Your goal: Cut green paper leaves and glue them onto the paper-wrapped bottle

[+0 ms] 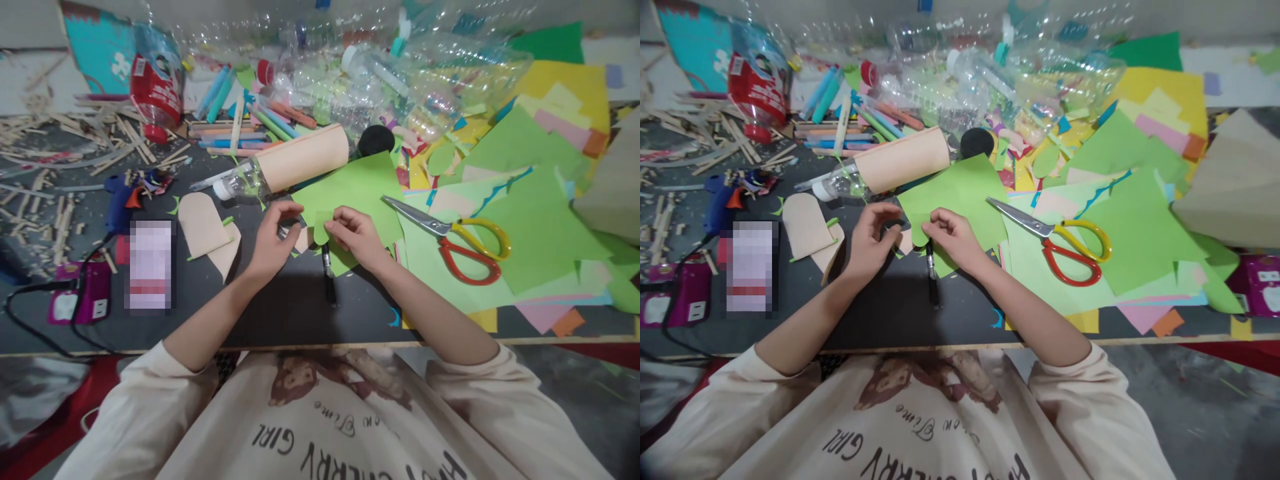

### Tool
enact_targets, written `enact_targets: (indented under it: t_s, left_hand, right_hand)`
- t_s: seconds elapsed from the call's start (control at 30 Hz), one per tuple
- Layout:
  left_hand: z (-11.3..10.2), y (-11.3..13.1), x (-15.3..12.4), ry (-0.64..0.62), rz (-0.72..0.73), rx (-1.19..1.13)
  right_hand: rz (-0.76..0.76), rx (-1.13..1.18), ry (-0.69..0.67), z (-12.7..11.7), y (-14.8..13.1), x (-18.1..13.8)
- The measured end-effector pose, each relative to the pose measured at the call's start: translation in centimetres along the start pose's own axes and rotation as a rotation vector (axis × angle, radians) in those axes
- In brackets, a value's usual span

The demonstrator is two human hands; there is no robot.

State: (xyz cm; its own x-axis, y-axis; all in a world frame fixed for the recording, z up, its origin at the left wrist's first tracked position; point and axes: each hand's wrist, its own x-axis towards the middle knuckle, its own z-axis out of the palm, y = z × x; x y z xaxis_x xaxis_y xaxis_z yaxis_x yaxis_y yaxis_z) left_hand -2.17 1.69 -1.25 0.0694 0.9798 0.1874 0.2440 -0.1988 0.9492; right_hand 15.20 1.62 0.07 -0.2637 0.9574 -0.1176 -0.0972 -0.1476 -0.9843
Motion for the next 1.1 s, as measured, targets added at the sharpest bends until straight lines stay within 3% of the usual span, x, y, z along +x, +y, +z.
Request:
enact_targets:
  t_s: [0.2, 0.43, 0.67, 0.8, 1.1]
  left_hand:
    - [-0.1, 0.4, 0.0, 0.069, -0.084, -0.048]
    - [-0.4, 0.7, 0.2, 0.001, -0.004, -0.013]
    - [-0.3, 1.0, -0.2, -0.004, -0.122, -0.148]
    - [-0.3, 1.4, -0.3, -0.079, -0.221, -0.173]
    - [0.1, 1.2, -0.5, -0.187, -0.153, -0.174]
  right_hand:
    - [0.007, -0.024, -0.008, -0.1, 0.1, 0.1]
    - [0.013, -0.017, 0.016, 0.0, -0.1, 0.0]
    - [0.014, -0.044, 0.010, 0.0, 0.3, 0.1]
    - [0.002, -0.063, 0.000, -0.1, 0.4, 0.1]
    - [0.007, -0.169, -0.077, 0.1, 0.2, -0.3]
